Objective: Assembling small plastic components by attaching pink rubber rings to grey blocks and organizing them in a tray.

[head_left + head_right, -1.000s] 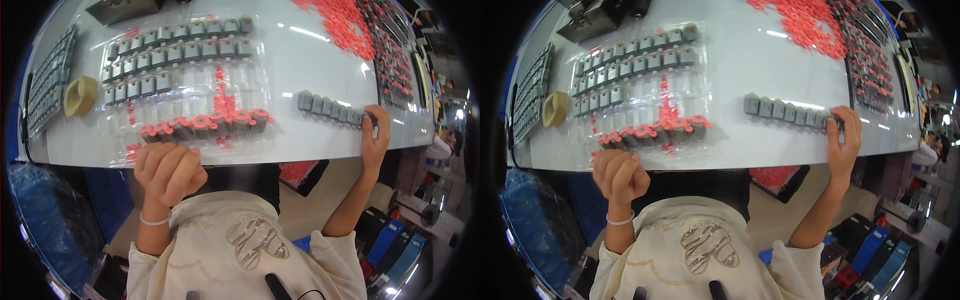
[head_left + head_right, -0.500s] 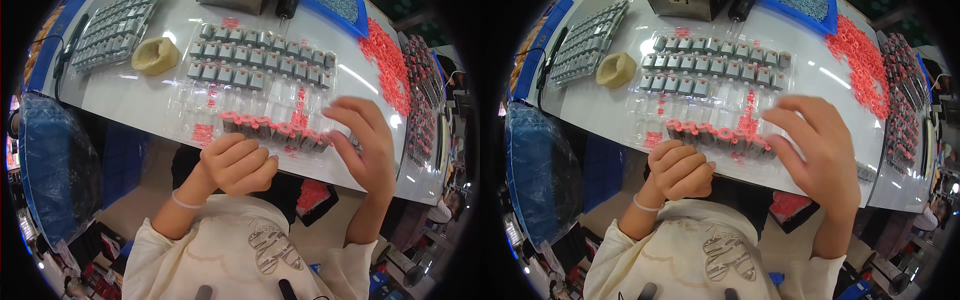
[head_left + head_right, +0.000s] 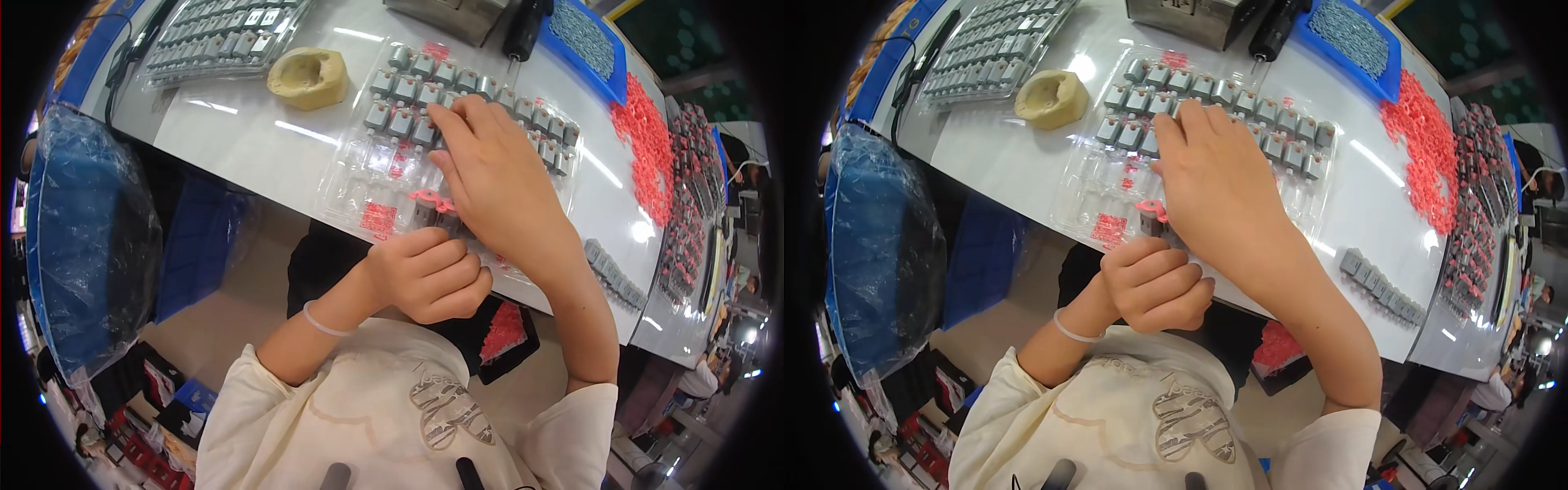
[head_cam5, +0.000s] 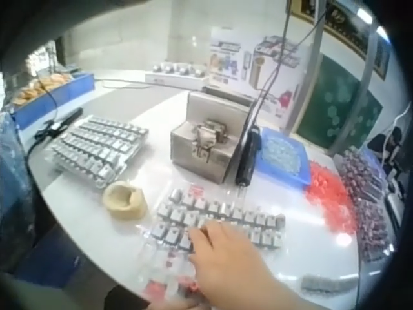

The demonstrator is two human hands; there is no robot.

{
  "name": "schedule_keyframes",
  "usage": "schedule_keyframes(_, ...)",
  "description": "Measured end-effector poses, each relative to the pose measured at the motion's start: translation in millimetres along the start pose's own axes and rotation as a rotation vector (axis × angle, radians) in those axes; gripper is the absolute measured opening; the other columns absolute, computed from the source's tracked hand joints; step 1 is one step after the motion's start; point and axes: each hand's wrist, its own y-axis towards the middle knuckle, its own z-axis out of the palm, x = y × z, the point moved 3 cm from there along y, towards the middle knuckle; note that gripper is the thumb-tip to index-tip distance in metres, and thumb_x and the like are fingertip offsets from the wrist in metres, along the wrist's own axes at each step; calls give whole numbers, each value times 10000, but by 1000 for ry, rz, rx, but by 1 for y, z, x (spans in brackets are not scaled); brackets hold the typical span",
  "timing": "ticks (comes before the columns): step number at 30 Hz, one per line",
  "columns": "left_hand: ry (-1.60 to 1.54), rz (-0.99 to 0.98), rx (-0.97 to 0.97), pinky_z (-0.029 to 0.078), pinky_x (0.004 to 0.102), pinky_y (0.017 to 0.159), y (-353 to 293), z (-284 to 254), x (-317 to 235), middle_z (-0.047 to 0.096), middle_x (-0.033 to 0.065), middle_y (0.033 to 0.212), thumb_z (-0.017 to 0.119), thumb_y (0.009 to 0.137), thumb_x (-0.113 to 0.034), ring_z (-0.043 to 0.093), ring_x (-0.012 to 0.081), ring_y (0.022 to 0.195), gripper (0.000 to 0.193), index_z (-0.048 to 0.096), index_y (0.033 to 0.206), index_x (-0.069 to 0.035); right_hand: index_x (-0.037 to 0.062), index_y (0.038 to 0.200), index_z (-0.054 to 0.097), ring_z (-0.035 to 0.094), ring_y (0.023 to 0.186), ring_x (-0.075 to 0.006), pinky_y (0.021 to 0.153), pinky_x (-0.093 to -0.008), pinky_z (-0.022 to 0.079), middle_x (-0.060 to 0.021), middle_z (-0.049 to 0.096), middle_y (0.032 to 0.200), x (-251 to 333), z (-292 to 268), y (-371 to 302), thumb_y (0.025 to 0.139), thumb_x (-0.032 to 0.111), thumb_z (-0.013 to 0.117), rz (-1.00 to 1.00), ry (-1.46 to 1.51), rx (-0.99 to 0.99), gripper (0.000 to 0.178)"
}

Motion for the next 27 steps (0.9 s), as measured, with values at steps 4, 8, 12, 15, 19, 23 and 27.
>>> schedule_keyframes(4, -6, 11, -12, 426, 238, 532, -1, 1, 3, 556, 7, 670, 567, 663, -96, 533, 152, 581, 64, 570, 726, -81, -21, 1098, 539, 505, 946, -309, 831, -385, 416, -141, 512, 990, 3, 1, 5, 806, 93, 576, -6, 2, 26, 315)
schedule_keyframes(8, -14, 16, -27, 432, 239, 541, -1, 0, 1, 555, 6, 674, 567, 672, -92, 535, 151, 589, 43, 572, 712, -80, -7, 1022, 534, 510, 915, -306, 798, -379, 420, -132, 515, 948, 8, 0, 6, 786, 157, 616, 47, -29, 11, 299)
schedule_keyframes(12, -14, 10, 2, 440, 242, 553, 0, -1, 2, 554, 8, 682, 566, 687, -102, 533, 155, 601, 36, 578, 713, -80, 16, 934, 499, 515, 858, -313, 737, -382, 422, -124, 514, 886, 6, 1, 13, 763, 204, 651, 49, -4, -74, 296)
schedule_keyframes(15, -1, 5, 22, 444, 244, 558, -1, -2, 2, 555, 9, 690, 571, 692, -115, 531, 156, 606, 48, 582, 724, -82, 22, 895, 470, 512, 841, -318, 717, -386, 418, -126, 507, 852, 7, 0, 17, 762, 219, 658, 59, 21, -107, 303)
schedule_keyframes(19, 14, -16, 24, 447, 246, 560, -1, -1, 2, 555, 9, 701, 575, 691, -128, 531, 157, 607, 63, 583, 734, -83, 27, 885, 453, 509, 806, -321, 688, -392, 418, -128, 496, 838, 5, 5, 19, 766, 231, 656, 36, 19, -120, 311)
schedule_keyframes(23, 19, 0, 36, 449, 247, 563, -1, 0, 0, 557, 9, 707, 570, 691, -132, 534, 157, 612, 65, 581, 733, -84, 25, 893, 453, 528, 780, -323, 645, -400, 430, -134, 518, 850, -3, 9, 20, 775, 258, 646, -28, 68, -124, 325)
schedule_keyframes(27, 10, -18, 45, 451, 253, 567, 0, 0, -1, 558, 10, 705, 558, 692, -132, 542, 161, 620, 63, 580, 731, -87, 32, 908, 456, 565, 767, -335, 632, -402, 454, -145, 551, 800, -10, 6, 24, 779, 290, 637, -18, 62, 0, 340)
